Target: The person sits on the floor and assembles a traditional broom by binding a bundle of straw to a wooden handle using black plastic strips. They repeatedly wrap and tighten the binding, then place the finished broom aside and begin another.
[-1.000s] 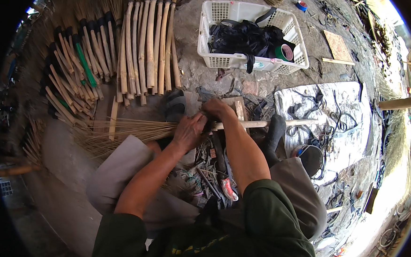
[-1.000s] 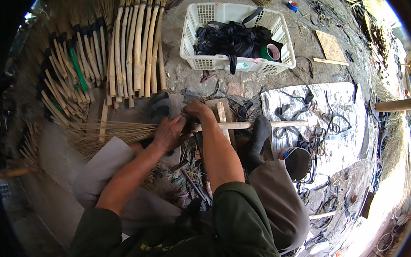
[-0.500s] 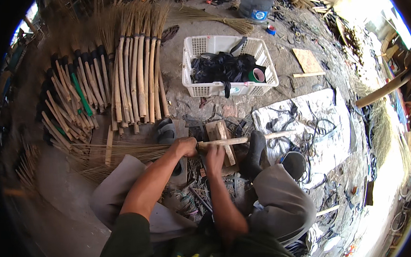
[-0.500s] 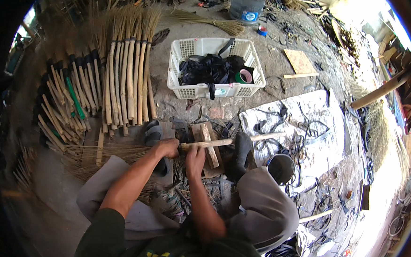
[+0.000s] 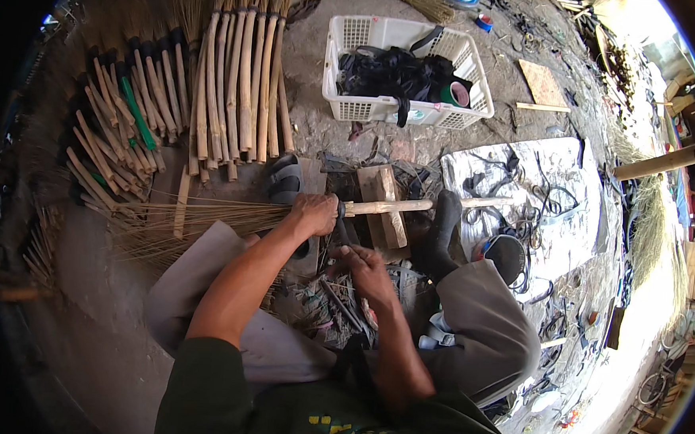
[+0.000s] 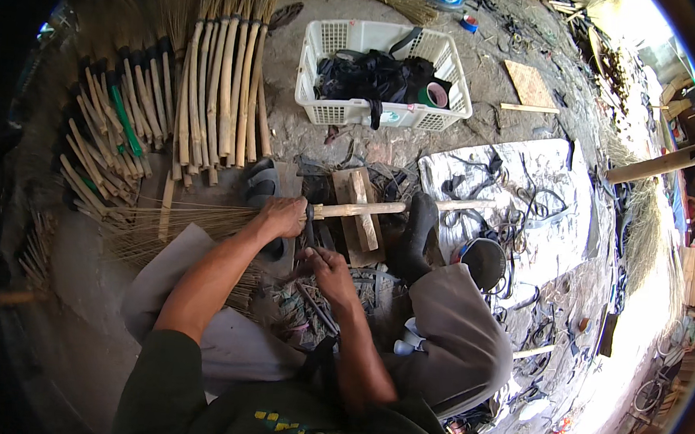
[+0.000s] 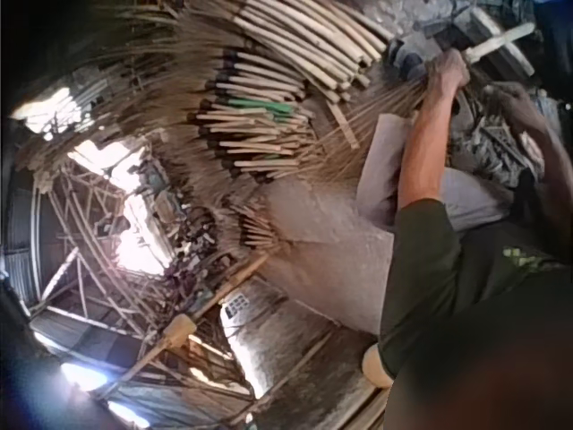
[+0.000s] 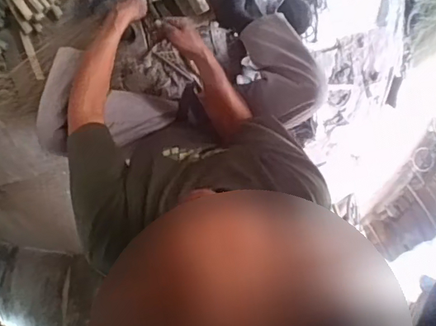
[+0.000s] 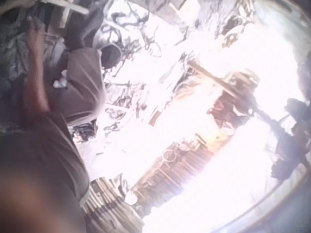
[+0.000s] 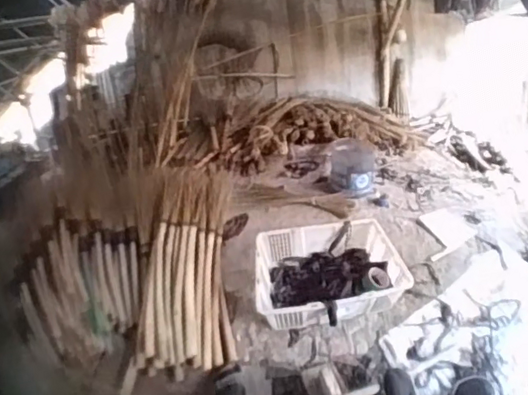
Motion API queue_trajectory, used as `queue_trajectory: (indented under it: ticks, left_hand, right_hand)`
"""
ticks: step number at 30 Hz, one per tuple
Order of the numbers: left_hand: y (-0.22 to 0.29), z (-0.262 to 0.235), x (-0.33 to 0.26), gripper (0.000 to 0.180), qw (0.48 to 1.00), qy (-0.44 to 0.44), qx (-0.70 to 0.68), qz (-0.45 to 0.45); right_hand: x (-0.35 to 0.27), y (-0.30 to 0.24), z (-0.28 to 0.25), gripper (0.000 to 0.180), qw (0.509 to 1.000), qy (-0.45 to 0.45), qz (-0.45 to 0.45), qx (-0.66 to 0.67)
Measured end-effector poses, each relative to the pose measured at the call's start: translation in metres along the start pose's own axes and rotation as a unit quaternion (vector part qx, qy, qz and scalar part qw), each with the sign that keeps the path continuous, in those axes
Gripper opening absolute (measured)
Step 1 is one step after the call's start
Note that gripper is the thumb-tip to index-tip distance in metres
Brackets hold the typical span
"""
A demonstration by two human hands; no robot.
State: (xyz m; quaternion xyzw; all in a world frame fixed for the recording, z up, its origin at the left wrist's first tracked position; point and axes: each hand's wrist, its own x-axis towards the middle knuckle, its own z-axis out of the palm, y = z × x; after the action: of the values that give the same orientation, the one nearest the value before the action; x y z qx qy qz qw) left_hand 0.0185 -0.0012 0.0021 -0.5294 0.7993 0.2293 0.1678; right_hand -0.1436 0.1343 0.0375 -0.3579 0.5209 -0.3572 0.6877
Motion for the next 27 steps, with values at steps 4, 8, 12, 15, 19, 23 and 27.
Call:
queue_trajectory:
  ticks: [4,8,12,15,19,23,27]
  left_hand:
    - [0.009,0.007,-0.013,0.048,0.994,0.099,0.051,-0.004]
    - [0.008,0.005,-0.019,0.060,0.995,0.092,-0.028,-0.013]
    - [0.006,0.004,-0.026,0.050,0.979,0.195,-0.052,0.041]
    - [0.006,0.006,-0.027,0.045,0.966,0.237,-0.061,0.077]
    - [0.011,0.014,-0.029,0.049,0.980,0.192,-0.047,0.030]
    - [0.010,0.007,-0.013,0.044,0.994,0.093,-0.054,-0.013]
    - [0.003,-0.012,0.023,0.046,0.993,-0.112,-0.025,-0.024]
  right_hand:
    - [0.076,-0.050,-0.018,0.033,0.962,-0.015,-0.247,-0.119]
    - [0.212,-0.035,-0.017,0.030,0.896,-0.148,-0.139,-0.394]
    - [0.270,0.009,-0.021,0.030,0.718,-0.233,-0.116,-0.645]
    - [0.271,-0.008,-0.014,0.032,0.674,-0.238,-0.198,-0.671]
    - [0.249,-0.099,0.002,0.035,0.910,0.005,-0.053,-0.412]
    - [0.160,-0.117,-0.009,0.037,0.848,0.313,-0.323,-0.280]
    - [0.081,-0.014,-0.007,0.020,0.938,0.343,-0.040,0.039]
